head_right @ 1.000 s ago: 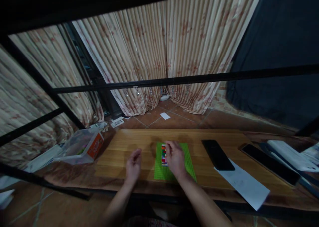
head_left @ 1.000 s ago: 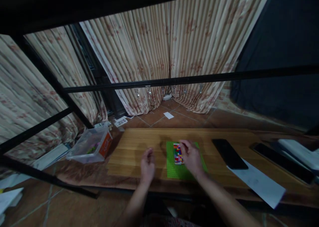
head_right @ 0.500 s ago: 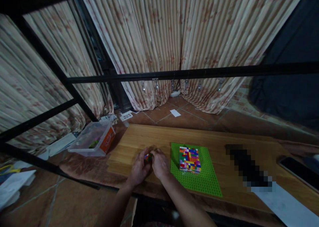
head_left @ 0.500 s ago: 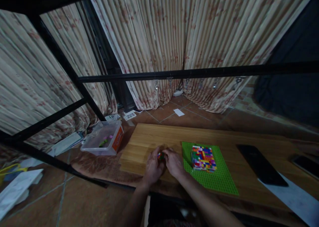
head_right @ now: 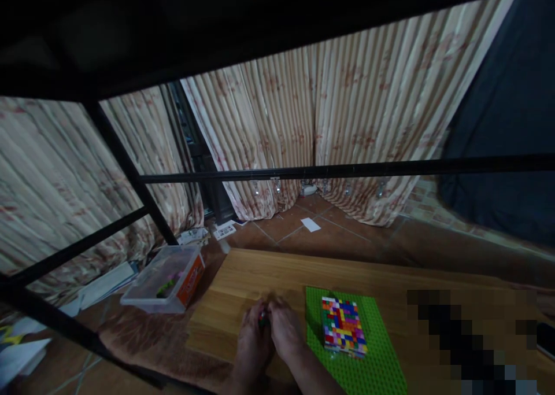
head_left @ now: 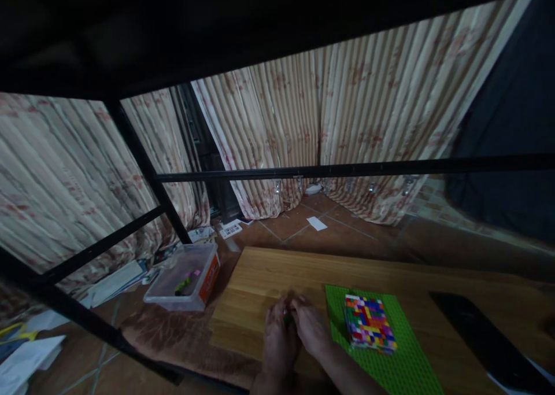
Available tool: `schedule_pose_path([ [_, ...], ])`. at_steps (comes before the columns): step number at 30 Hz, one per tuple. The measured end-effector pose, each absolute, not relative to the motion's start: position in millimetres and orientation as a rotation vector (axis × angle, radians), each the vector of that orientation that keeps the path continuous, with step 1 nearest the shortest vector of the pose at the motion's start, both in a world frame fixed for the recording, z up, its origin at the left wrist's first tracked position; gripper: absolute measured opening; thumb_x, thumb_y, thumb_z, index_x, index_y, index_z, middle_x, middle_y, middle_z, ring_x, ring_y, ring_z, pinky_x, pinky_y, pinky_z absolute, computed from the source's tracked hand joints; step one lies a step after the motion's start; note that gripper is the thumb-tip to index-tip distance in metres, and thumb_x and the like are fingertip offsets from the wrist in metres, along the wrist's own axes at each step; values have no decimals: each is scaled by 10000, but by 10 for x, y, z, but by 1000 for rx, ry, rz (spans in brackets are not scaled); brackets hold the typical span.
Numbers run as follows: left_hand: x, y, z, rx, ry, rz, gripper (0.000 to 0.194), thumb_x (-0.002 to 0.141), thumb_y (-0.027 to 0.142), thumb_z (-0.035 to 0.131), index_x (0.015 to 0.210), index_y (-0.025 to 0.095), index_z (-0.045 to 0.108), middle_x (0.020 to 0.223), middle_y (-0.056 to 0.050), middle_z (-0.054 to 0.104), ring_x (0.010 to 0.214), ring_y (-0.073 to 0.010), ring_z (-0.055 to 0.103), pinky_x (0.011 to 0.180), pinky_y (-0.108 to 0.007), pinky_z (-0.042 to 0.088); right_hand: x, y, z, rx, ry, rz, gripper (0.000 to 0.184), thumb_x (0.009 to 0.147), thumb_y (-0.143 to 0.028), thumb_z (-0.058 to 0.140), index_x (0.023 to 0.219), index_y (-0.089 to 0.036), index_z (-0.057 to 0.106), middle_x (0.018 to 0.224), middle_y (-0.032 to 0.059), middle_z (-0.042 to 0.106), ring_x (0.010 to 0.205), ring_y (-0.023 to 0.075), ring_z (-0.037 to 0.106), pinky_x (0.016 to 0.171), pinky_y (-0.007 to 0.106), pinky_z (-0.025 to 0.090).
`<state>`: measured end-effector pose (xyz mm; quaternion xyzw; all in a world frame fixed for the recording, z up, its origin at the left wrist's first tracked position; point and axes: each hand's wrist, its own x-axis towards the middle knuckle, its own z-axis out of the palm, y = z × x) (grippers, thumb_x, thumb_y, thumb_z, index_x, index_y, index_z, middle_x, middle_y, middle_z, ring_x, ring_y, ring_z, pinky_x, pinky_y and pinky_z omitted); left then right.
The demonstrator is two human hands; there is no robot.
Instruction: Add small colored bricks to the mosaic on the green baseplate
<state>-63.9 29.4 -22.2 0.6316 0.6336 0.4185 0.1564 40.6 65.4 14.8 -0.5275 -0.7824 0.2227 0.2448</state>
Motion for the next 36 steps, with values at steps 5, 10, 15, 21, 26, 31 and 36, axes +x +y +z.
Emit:
schedule_pose_path([
  [5,-618,294,-198,1863,1841,1175,487,773,152,428,1244,208,540,1122,-114,645,1068,-256,571,921,-405,463,577,389,187,-1293,-1955,723,317,880,-177,339,800,-233,640,822,55,675,773,181,643,706,262,460],
  [10,-602,331,-290,1922,1883,1176,387,820,181,403,1142,220,613,1078,-104,664,1030,-254,588,916,-412,462,1014,121,46,-1186,-1780,811,303,853,-270,393,871,-257,695,868,76,695,808,212,658,716,304,508],
  [15,-524,360,-262,1996,1997,1163,433,773,38,337,1042,179,646,975,-96,686,942,-232,608,869,-397,474,1614,8,147,-1298,-1432,815,246,780,-362,526,916,-249,697,923,71,709,876,247,660,800,353,509],
  [21,-456,387,-219,2130,1982,1074,447,756,11,350,1086,139,623,1016,-107,666,959,-231,567,889,-387,449,2155,-19,392,-1364,-1253,725,232,760,-378,570,803,-201,714,832,89,706,776,244,644,705,341,498],
  [26,-492,390,-237,2196,1911,1064,362,799,91,381,1037,179,639,972,-81,658,920,-229,558,872,-395,451,2180,160,482,-1424,-1354,622,213,784,-315,541,829,-204,717,841,71,699,772,214,637,710,309,478],
  [31,-501,368,-220,2204,1880,1041,310,842,172,383,989,191,655,989,-86,655,932,-237,555,859,-390,455,1987,382,488,-1505,-1479,568,174,801,-261,536,818,-225,705,864,40,704,763,186,636,730,286,464],
  [36,-456,340,-184,2148,1902,1051,308,863,184,371,983,191,655,1012,-90,656,966,-240,550,886,-392,439,1849,468,445,-1614,-1649,464,149,824,-261,555,813,-245,703,908,29,709,816,188,634,763,281,443],
])
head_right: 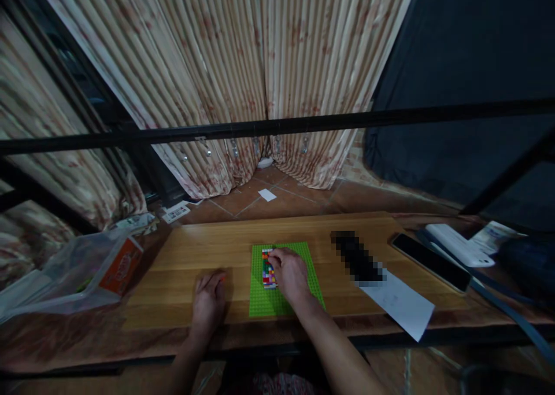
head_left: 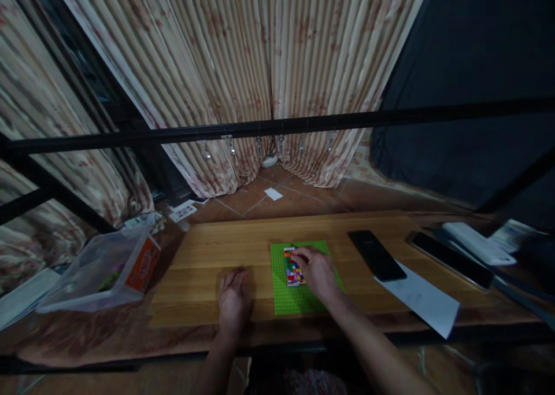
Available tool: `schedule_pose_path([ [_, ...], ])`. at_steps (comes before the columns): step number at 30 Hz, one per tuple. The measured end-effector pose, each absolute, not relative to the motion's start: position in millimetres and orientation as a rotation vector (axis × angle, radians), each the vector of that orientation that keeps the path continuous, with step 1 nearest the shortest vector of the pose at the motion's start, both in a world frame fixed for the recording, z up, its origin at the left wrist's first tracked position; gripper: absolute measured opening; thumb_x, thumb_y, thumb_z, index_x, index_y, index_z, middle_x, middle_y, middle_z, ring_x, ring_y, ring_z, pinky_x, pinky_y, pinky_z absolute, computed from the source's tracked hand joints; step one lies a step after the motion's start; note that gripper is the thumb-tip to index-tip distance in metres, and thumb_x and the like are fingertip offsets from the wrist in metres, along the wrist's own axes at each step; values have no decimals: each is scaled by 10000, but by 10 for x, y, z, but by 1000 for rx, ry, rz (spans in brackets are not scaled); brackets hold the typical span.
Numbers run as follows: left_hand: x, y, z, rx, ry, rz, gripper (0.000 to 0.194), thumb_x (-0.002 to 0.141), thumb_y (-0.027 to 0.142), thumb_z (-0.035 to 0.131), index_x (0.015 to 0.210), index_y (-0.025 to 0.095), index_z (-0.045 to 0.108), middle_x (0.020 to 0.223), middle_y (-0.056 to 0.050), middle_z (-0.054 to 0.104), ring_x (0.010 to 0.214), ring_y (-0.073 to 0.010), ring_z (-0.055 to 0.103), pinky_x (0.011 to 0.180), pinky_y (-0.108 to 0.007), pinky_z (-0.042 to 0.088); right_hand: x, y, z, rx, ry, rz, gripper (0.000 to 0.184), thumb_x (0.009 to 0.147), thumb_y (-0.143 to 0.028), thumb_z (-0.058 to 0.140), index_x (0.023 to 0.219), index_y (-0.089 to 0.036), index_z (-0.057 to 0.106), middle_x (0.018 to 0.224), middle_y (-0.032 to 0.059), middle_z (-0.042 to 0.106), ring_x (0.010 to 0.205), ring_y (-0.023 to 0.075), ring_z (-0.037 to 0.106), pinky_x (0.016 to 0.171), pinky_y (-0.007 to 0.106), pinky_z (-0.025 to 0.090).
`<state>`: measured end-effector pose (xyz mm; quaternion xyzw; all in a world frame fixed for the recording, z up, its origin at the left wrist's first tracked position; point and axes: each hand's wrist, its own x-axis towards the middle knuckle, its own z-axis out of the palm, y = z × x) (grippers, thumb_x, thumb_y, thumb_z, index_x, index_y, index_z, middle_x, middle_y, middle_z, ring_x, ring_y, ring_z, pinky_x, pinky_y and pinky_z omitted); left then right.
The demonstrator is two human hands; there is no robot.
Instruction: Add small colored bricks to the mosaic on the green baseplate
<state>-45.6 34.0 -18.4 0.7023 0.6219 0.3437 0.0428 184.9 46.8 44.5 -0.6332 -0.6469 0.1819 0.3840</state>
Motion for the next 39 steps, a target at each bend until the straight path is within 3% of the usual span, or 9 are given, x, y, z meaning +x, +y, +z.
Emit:
schedule_pose_path([
  [11,-432,302,-156,2176,1886,1043,292,863,136,385,1014,185,630,1034,-82,643,981,-220,541,907,-364,424,1784,531,344,-1605,-1665,328,161,836,-234,555,890,-230,706,921,39,719,840,197,647,811,301,463],
  [18,-421,297,-152,2181,1889,1045,274,876,137,399,1016,180,631,1033,-83,646,986,-221,546,875,-362,442,1828,412,395,-1576,-1550,295,234,872,-324,491,861,-206,694,858,53,716,768,197,649,740,317,487],
  [23,-419,291,-156,2192,1887,1053,265,885,144,400,1010,182,631,1032,-82,643,989,-226,547,876,-366,441,1878,508,450,-1609,-1544,164,313,859,-423,502,943,-179,678,942,97,683,931,247,586,847,389,441],
  [26,-420,294,-165,2187,1888,1062,258,887,151,403,1006,184,629,1031,-81,641,997,-227,546,879,-363,437,1898,625,393,-1624,-1585,228,322,846,-439,512,976,-198,680,986,95,677,976,254,566,875,409,422],
  [39,-411,273,-155,2164,1871,1062,236,887,156,415,998,192,621,1024,-76,640,986,-219,543,857,-346,442,1879,711,254,-1710,-1615,435,256,815,-453,554,879,-252,699,889,43,691,861,214,610,785,340,452],
])
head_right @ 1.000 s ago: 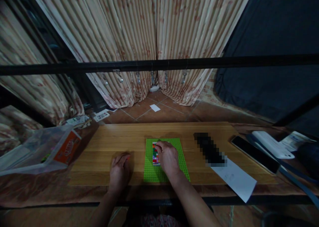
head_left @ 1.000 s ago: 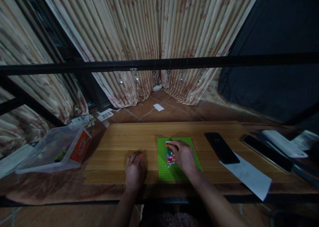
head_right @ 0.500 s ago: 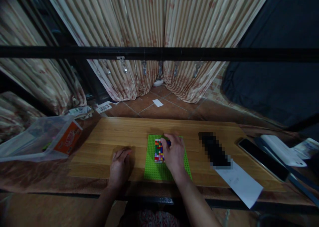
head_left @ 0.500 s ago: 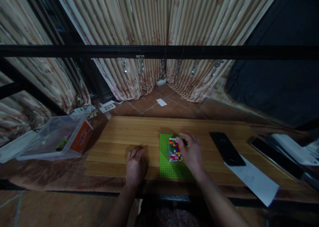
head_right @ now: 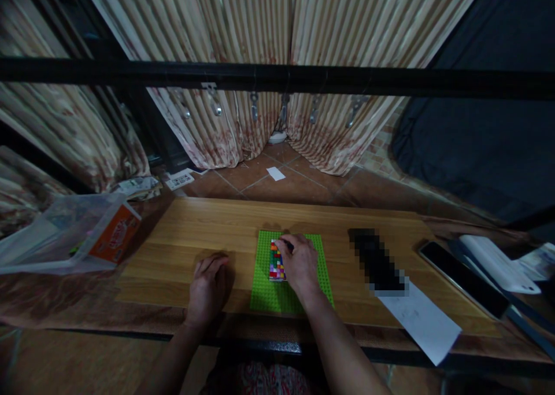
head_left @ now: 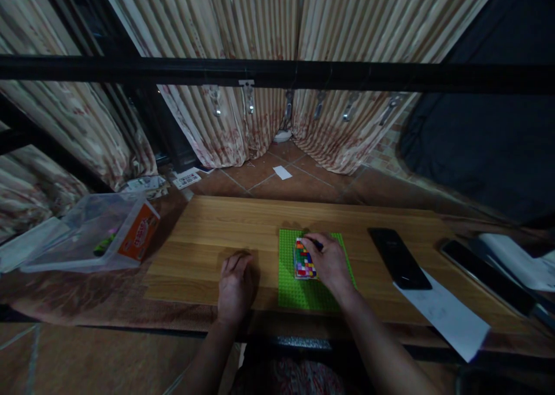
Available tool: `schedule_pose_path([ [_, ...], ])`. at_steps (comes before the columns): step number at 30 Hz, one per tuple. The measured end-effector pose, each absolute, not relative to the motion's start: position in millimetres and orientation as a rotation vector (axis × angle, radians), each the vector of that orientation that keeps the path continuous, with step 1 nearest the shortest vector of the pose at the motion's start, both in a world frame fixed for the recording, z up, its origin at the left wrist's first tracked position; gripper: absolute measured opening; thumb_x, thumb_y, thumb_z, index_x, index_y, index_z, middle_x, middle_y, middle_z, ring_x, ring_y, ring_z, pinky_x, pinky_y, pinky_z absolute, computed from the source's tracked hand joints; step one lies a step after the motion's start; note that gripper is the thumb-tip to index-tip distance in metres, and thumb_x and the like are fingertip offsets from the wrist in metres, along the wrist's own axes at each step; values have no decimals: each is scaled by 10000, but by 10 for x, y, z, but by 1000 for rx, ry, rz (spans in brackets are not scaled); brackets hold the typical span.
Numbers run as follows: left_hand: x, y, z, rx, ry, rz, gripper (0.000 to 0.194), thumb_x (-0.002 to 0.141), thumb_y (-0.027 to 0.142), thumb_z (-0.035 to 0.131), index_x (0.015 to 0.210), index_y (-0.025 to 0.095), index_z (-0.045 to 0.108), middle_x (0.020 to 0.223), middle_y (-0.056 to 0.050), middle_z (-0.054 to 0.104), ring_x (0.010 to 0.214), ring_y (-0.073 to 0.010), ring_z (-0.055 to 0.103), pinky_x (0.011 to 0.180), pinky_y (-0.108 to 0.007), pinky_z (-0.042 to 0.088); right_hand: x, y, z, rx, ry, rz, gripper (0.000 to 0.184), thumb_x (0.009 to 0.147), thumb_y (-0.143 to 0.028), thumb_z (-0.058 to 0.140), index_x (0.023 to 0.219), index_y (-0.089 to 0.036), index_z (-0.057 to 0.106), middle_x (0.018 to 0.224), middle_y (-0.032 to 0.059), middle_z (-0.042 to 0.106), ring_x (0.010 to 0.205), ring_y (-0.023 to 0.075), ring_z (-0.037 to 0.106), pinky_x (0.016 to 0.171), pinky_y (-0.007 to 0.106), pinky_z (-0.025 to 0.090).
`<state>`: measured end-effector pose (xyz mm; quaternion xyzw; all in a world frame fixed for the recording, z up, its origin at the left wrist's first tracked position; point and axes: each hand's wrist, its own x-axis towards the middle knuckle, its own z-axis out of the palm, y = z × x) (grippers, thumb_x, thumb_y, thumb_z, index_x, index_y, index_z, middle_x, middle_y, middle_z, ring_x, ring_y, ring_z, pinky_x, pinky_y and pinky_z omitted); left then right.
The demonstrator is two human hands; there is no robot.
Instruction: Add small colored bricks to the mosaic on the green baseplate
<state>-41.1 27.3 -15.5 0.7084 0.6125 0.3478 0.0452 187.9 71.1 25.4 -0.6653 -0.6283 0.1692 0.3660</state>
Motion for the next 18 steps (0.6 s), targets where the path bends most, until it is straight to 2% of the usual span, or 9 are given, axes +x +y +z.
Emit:
schedule_pose_path([
  [4,-402,277,-152,2169,1901,1056,201,886,178,431,971,187,613,979,-74,652,939,-218,549,851,-355,434,1868,712,214,-1726,-1623,400,257,816,-463,556,881,-260,699,875,39,689,850,212,607,780,338,451],
  [8,-397,281,-122,2182,1931,1082,163,882,217,448,906,190,608,889,-64,670,865,-225,572,897,-422,394,1856,706,212,-1689,-1634,371,252,821,-457,554,868,-258,701,867,41,692,845,212,611,794,342,452],
  [12,-416,253,-56,2079,1913,1203,145,866,241,473,879,201,612,911,-63,681,902,-235,592,956,-481,339,1867,668,323,-1575,-1599,327,281,851,-428,525,969,-228,683,950,68,688,924,228,600,846,369,444],
  [16,-372,168,85,1716,1739,1378,165,833,311,534,922,203,621,920,-68,669,927,-223,599,882,-401,424,1843,497,537,-1407,-1520,241,262,902,-345,461,1000,-217,668,954,69,674,942,219,584,870,382,433],
  [18,-290,106,189,1428,1575,1443,195,801,351,581,912,196,625,907,-57,663,900,-200,609,841,-348,455,1778,348,642,-1298,-1546,310,234,906,-314,467,985,-231,671,941,55,670,927,203,589,852,362,446],
])
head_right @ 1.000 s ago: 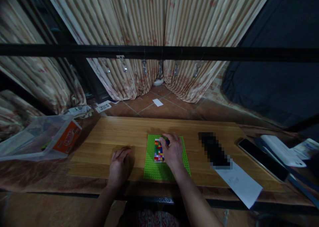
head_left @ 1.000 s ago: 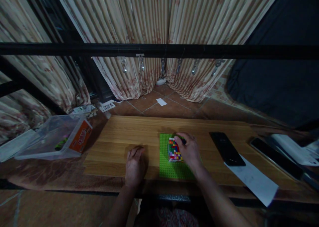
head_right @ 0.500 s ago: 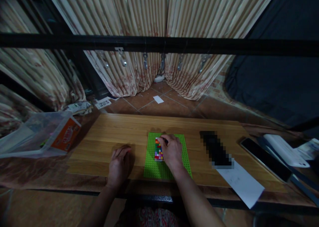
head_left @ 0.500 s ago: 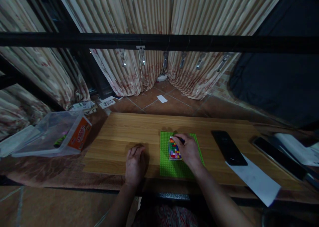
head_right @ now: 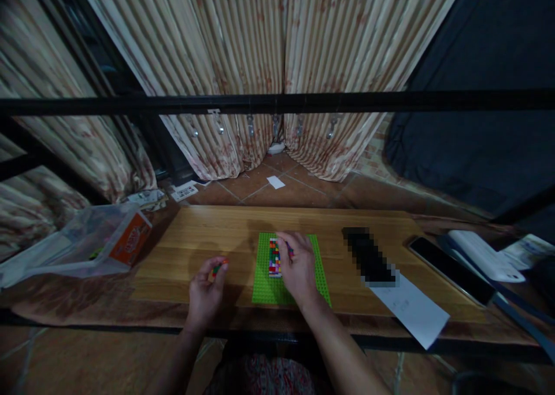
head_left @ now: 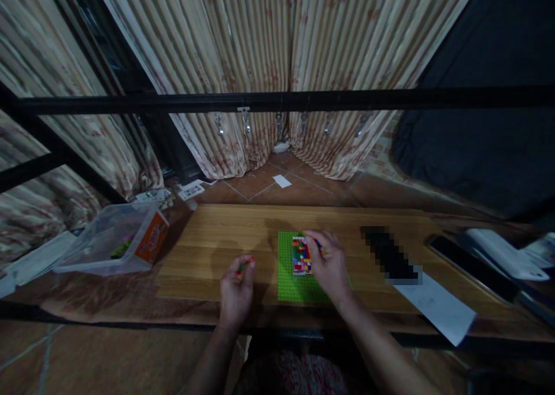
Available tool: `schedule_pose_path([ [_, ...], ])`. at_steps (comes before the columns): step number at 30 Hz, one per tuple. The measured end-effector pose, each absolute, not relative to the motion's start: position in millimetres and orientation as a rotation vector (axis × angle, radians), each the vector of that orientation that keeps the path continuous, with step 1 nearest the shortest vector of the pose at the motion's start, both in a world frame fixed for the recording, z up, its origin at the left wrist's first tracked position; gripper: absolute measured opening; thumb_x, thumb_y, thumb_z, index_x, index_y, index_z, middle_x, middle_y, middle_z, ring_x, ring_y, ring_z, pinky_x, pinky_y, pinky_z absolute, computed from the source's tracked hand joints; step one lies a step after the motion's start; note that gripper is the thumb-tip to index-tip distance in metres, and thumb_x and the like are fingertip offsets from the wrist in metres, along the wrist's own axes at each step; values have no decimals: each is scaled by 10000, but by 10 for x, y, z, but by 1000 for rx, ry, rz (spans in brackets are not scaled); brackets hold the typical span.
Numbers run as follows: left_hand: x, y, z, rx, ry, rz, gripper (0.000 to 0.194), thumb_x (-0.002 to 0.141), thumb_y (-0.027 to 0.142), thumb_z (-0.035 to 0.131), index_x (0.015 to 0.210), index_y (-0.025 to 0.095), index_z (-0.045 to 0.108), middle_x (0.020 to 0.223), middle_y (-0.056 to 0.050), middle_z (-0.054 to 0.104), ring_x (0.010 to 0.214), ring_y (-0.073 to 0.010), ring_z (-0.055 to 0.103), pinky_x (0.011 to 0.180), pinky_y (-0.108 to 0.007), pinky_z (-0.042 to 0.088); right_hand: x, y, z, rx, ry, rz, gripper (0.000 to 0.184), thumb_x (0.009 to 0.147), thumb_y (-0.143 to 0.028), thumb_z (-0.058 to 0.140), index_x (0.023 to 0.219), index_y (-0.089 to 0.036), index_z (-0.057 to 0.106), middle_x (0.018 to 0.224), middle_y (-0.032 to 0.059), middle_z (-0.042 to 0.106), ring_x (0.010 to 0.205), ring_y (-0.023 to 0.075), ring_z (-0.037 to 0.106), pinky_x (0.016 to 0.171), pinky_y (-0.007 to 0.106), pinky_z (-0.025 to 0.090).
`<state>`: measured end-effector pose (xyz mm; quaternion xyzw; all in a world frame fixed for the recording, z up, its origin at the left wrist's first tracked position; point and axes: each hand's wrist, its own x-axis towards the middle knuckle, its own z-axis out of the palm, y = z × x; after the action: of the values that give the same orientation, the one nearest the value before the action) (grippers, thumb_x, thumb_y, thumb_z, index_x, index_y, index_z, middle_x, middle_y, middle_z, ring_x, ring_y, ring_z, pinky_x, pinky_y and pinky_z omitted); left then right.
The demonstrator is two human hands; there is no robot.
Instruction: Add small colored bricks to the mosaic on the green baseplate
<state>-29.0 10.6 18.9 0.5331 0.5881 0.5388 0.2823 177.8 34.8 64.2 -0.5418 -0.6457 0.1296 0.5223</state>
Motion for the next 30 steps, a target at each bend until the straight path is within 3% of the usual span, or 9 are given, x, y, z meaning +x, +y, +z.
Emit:
schedule_pose_path([
  [7,58,-164,552,784,1007,1361,268,722,347,692,921,176,637,828,-15,660,800,-132,615,827,-292,468,1494,-153,835,-1040,-1714,710,226,905,-240,498,1054,-284,661,969,25,658,921,159,605,802,295,488],
  [12,119,-248,670,816,983,1341,248,709,337,708,897,184,652,864,-8,656,803,-122,597,793,-256,463,1526,-245,900,-1034,-1775,730,239,903,-238,513,1081,-307,656,972,23,648,917,162,591,807,314,484],
  [18,155,-249,644,851,964,1307,200,692,325,726,794,164,665,733,10,640,702,-95,571,711,-212,449,1564,-279,875,-1094,-1728,708,198,866,-237,579,1025,-305,676,906,13,646,870,166,589,781,318,483],
  [26,214,-275,624,905,991,1208,216,759,368,653,806,157,663,771,-26,671,766,-148,623,788,-281,478,1635,-271,749,-1136,-1682,751,168,875,-234,557,949,-295,695,896,13,635,877,164,591,792,314,478],
  [30,30,-189,525,1140,1276,1241,258,767,386,625,898,165,645,889,-68,691,871,-196,638,826,-324,488,1822,-75,599,-1259,-1547,603,133,851,-293,582,895,-288,708,960,29,617,938,189,579,844,349,459],
])
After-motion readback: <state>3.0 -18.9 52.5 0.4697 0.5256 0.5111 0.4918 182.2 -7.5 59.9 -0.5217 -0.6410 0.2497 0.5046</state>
